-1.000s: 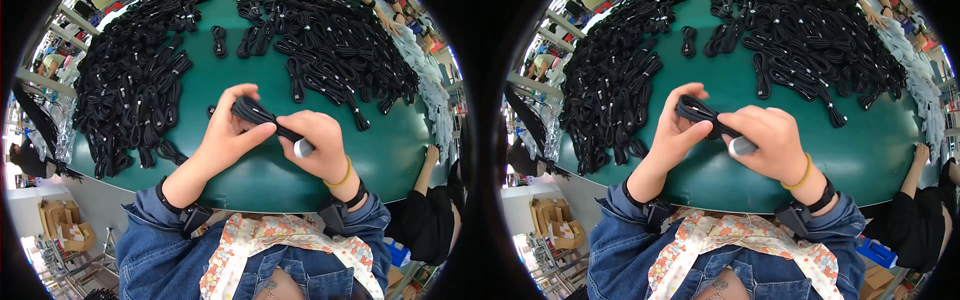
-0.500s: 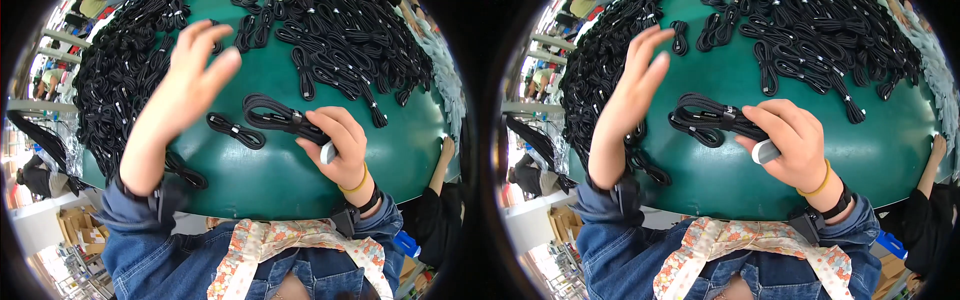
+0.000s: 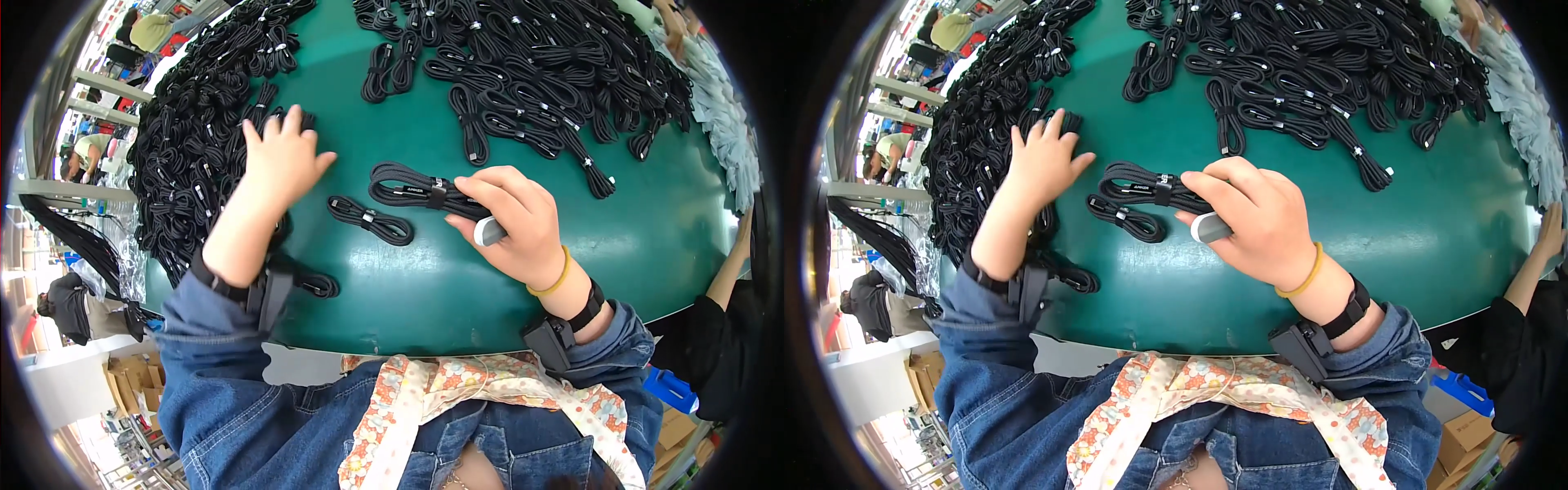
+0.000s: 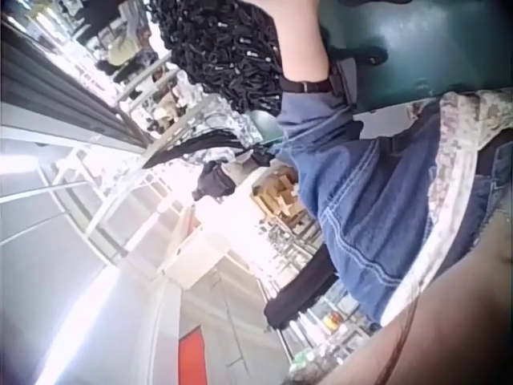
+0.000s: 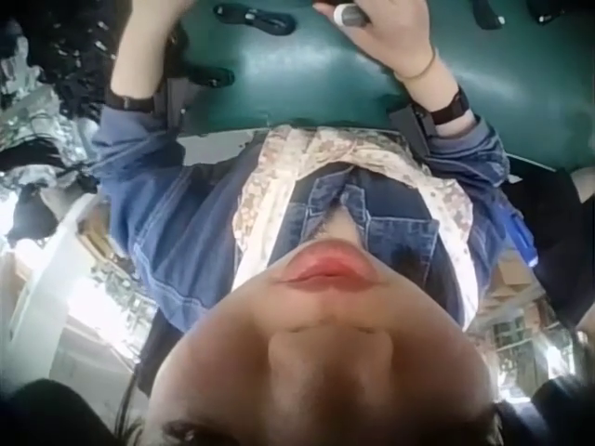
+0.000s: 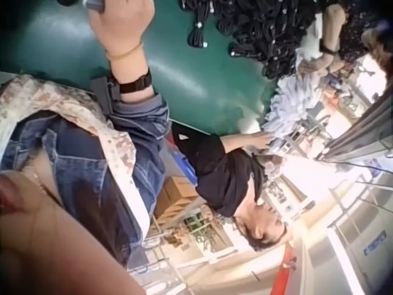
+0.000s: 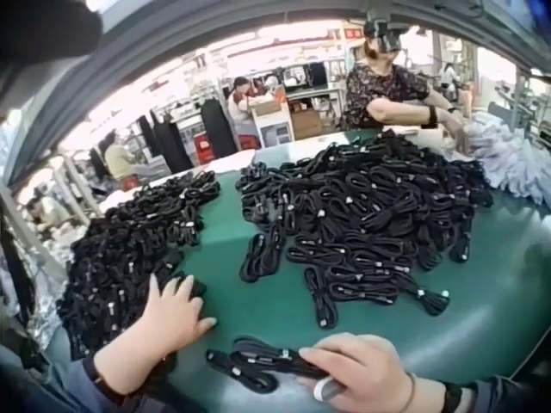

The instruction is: The person picks up a cable, turns it over, and rubs the connector with a small pad before setting it aside and repeating the process.

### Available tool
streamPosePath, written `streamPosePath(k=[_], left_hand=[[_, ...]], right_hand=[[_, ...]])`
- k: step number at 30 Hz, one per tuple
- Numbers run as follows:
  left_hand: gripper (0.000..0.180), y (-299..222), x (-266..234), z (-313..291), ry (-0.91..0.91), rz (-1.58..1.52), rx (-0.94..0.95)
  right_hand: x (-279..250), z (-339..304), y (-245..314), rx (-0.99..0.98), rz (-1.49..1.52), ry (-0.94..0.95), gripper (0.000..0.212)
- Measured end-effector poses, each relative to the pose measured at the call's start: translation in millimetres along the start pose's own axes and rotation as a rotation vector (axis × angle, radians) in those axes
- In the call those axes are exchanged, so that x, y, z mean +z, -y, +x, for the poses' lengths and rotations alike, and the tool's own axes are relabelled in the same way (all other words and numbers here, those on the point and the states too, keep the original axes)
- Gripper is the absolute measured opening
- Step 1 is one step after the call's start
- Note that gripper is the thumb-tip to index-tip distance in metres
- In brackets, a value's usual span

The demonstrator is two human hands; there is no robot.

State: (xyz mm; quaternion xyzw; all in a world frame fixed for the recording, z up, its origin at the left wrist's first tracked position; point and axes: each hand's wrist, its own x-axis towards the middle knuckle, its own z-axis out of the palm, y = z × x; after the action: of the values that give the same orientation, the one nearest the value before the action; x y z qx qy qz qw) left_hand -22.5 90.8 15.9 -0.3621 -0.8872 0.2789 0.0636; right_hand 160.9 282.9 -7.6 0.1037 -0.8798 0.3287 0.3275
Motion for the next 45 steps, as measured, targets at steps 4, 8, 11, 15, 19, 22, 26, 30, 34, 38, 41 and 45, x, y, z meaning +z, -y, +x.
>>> streamPosePath(k=[4,8,11,15,19,22,26,30,34,38,41,45], left_hand=[[0.036,-33.7,-16.9,-56.6,-0.03,-0.418,0.174],[0.036,-25.6,-17.4,-89.9,0.219,-0.307,0.099],[0.036,-20.6,-30.5,-89.9,0.088,-0.259,0.108],[0.035,-43.5,-56.2,-83.8,-0.224,-0.983,0.152],[0.048,-74.6,-49.3,-78.3,-0.089,-2.182,0.235],[0.052,-81.0,-34.1,-72.9,-0.105,-2.472,0.345],[0.047,-84.7,-24.8,-72.1,-0.276,-2.477,0.463],[0.044,-87.3,-24.6,-72.8,-0.361,-2.512,0.467],[0.042,-88.6,-26.5,-75.5,-0.427,-2.485,0.464],[0.043,-83.7,-27.0,-78.0,-0.459,-2.422,0.491],[0.045,-80.6,-26.5,-80.5,-0.459,-2.316,0.515],[0.045,-81.2,-26.1,-79.5,-0.521,-2.24,0.527]], right_hand=[[0.3,0.8,0.1,-0.013,0.027,-0.001,0.041],[1.6,0.2,-0.6,-0.01,0.054,-0.019,0.04],[2.0,-0.7,0.4,-0.013,0.081,-0.068,0.04],[-4.7,2.4,9.7,-0.057,0.159,-0.158,0.043],[-6.9,-0.1,16.0,-0.093,0.237,-0.124,0.048],[-7.7,-3.6,18.0,-0.09,0.297,-0.036,0.052],[-13.8,-3.3,22.3,-0.122,0.29,0.044,0.057],[-16.7,-7.8,21.7,0.051,0.428,0.073,0.061],[-15.3,-5.3,21.3,0.016,0.429,0.022,0.06],[-11.8,-4.0,25.7,-0.007,0.399,0.03,0.057],[-6.4,-2.9,22.9,-0.114,0.38,-0.04,0.054],[-7.2,-4.3,26.6,-0.061,0.349,-0.035,0.054]])
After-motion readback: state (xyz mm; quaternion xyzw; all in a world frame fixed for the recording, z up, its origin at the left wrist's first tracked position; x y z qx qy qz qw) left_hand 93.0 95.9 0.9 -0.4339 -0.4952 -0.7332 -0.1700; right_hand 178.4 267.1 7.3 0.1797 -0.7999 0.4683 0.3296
